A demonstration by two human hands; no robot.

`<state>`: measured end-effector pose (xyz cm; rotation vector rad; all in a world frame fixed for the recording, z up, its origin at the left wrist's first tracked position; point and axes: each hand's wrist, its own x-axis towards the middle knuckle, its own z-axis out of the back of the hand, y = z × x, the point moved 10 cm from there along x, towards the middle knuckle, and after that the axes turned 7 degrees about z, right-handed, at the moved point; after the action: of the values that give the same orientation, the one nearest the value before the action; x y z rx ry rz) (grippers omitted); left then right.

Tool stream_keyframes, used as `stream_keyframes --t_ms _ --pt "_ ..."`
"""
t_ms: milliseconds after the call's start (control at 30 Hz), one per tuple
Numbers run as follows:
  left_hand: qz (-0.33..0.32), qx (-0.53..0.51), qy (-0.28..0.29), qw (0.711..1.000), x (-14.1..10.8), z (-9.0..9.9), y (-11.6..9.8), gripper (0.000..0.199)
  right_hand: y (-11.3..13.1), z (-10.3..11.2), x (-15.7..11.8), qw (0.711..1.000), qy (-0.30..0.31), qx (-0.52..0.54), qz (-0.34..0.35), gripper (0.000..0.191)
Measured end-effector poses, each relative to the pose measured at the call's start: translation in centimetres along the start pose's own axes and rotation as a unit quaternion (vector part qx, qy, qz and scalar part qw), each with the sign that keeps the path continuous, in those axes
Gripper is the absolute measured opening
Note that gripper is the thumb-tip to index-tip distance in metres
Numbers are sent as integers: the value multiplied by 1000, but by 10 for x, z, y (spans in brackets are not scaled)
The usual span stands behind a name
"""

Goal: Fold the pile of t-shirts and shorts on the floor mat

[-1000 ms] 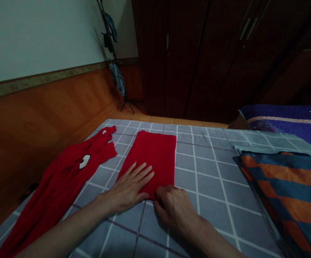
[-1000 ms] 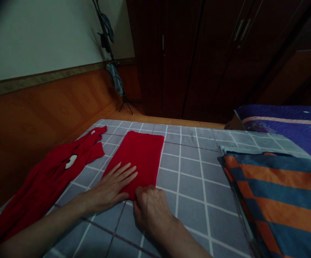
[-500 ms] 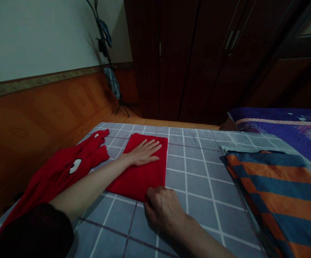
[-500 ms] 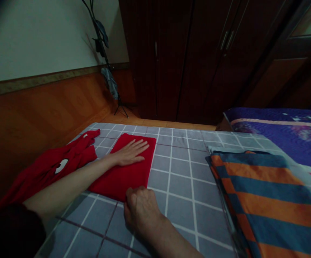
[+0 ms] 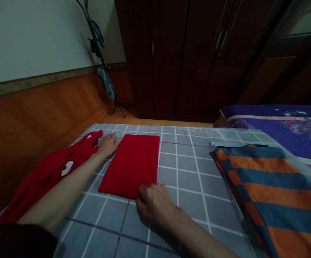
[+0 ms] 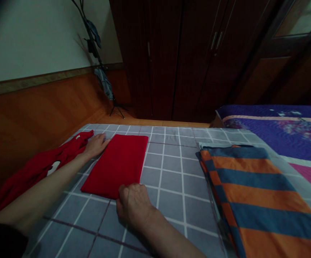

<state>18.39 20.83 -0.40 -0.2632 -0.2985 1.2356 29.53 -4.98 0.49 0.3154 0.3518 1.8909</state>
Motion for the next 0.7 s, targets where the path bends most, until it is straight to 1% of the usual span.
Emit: stream_keyframes --t_ms 67,100,167,233,300,400,467,567,633,700 --pt "48 -39 -6 998 -7 10 19 61 -4 3 1 1000 8 15 -19 17" --pt "68 -64 3 996 -14 12 26 61 -7 5 2 999 13 29 -33 17" --pt "96 -121 33 987 -31 9 33 61 -19 10 3 995 14 60 -74 17" --pt "113 -182 66 974 -50 2 33 62 -38 20 2 988 -2 69 -135 18" --pt "123 -238 92 959 -64 -6 29 60 -60 30 -2 980 -23 52 -193 22" --pt "147 -292 105 939 -73 -15 26 55 -80 36 -8 971 -28 35 -233 30" --pt "167 -313 109 928 -74 -19 25 49 -84 34 -10 969 -22 43 -243 34" --pt "187 -344 126 911 -73 -20 19 40 -80 27 -12 967 -16 75 -245 36" --pt "197 -368 133 899 -73 -18 14 33 -75 22 -12 964 -22 106 -242 32" --pt "205 -391 134 887 -73 -14 8 26 -72 18 -12 958 -35 149 -242 22"
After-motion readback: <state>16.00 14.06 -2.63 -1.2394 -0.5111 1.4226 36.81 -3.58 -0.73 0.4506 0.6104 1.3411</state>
